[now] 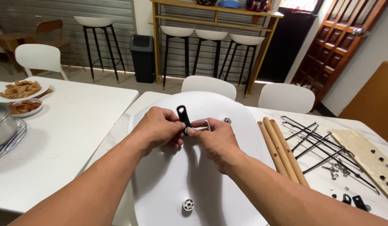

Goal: The person attaches black metal brackets to the underside of a white plastic chair seat using an Allen key. They align each bracket with pre-installed inserts and tighten the screws to secure the brackets in place.

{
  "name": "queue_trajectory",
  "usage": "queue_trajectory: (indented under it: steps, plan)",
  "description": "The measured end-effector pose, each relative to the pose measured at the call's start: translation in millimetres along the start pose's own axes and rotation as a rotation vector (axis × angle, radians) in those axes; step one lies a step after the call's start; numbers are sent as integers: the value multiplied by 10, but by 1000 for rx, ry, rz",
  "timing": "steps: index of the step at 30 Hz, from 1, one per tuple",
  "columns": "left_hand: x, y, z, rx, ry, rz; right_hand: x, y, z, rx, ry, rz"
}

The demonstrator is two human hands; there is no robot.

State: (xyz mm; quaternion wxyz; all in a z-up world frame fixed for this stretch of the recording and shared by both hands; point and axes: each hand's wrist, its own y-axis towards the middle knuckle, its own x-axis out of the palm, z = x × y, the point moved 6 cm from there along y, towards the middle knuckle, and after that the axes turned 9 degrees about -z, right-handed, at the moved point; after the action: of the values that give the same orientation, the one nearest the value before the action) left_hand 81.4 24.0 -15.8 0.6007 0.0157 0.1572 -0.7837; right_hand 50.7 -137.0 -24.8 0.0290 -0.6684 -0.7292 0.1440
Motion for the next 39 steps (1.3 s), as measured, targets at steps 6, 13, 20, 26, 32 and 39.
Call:
queue_trajectory:
  steps: [6, 13, 20, 26, 32, 39]
  plan:
    - [25, 29, 4, 43, 10, -67, -19, 38, 74, 137, 123, 6]
    - [26, 57, 93, 27, 57, -131, -43, 10, 124, 196, 108, 127]
    - [-16, 133, 209, 2, 112, -196, 26, -11, 35, 38, -24, 250]
    - [-24, 162, 161, 34, 72, -247, 70, -127, -113, -130, -374, 291]
    - [-12, 199, 127, 40, 44, -272, -8, -101, -75, -120, -297, 284]
    - [2, 129, 94, 69, 0, -257, -42, -6, 114, 79, 122, 198]
